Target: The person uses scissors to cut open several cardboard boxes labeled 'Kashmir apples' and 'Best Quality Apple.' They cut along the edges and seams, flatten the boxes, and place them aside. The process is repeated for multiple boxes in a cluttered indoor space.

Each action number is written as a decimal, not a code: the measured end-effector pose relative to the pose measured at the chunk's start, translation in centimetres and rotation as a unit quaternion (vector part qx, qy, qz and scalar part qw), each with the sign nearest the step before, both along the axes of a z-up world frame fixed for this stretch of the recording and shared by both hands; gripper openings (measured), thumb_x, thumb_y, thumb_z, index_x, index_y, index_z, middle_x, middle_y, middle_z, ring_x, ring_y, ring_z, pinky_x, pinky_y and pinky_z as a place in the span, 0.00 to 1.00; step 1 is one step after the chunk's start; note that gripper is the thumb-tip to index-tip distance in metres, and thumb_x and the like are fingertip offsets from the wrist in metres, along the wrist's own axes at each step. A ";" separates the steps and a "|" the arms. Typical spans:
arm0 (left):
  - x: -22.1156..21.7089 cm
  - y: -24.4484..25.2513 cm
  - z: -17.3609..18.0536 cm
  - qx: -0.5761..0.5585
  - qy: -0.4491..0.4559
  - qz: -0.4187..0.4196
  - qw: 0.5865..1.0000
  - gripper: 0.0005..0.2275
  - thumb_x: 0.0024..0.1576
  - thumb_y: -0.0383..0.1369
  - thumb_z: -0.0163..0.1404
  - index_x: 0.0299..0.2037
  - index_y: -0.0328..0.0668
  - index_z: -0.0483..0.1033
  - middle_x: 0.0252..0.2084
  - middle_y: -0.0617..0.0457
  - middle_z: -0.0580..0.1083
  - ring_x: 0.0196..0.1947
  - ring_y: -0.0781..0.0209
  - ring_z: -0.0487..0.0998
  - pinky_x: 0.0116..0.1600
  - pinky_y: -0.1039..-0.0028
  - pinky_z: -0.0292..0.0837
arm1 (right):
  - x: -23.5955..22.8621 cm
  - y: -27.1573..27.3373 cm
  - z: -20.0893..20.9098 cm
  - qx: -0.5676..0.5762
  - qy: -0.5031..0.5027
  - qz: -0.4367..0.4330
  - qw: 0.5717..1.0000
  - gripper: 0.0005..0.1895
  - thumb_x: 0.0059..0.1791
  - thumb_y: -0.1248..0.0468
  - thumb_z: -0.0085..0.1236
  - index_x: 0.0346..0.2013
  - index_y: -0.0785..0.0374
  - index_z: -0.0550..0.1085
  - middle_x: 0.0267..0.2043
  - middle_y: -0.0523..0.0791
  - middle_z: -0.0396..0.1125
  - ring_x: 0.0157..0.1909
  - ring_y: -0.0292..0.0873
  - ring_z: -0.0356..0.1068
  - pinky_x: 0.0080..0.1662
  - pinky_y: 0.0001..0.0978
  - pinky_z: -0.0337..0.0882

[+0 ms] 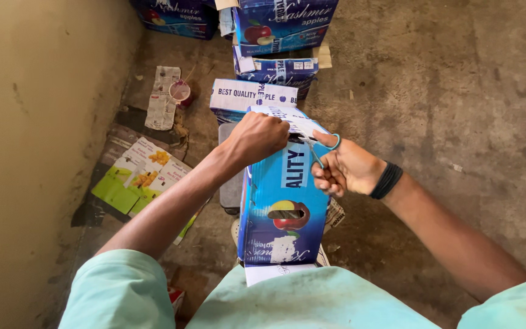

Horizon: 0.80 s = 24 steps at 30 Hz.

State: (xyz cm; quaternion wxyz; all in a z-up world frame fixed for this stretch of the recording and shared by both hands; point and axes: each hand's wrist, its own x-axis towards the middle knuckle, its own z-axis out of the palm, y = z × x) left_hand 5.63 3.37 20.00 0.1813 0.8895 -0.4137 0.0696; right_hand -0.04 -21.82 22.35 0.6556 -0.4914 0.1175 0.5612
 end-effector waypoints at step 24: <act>-2.7 -0.8 0.1 0.031 -0.063 -0.038 0.997 0.03 0.52 0.25 0.51 0.27 0.35 0.75 0.23 0.44 0.75 0.25 0.50 0.81 0.31 0.63 0.75 | -0.5 2.0 1.1 -0.167 0.010 -0.013 0.986 0.40 0.46 0.25 0.38 0.24 0.61 0.68 0.22 0.47 0.67 0.21 0.40 0.67 0.24 0.27 0.68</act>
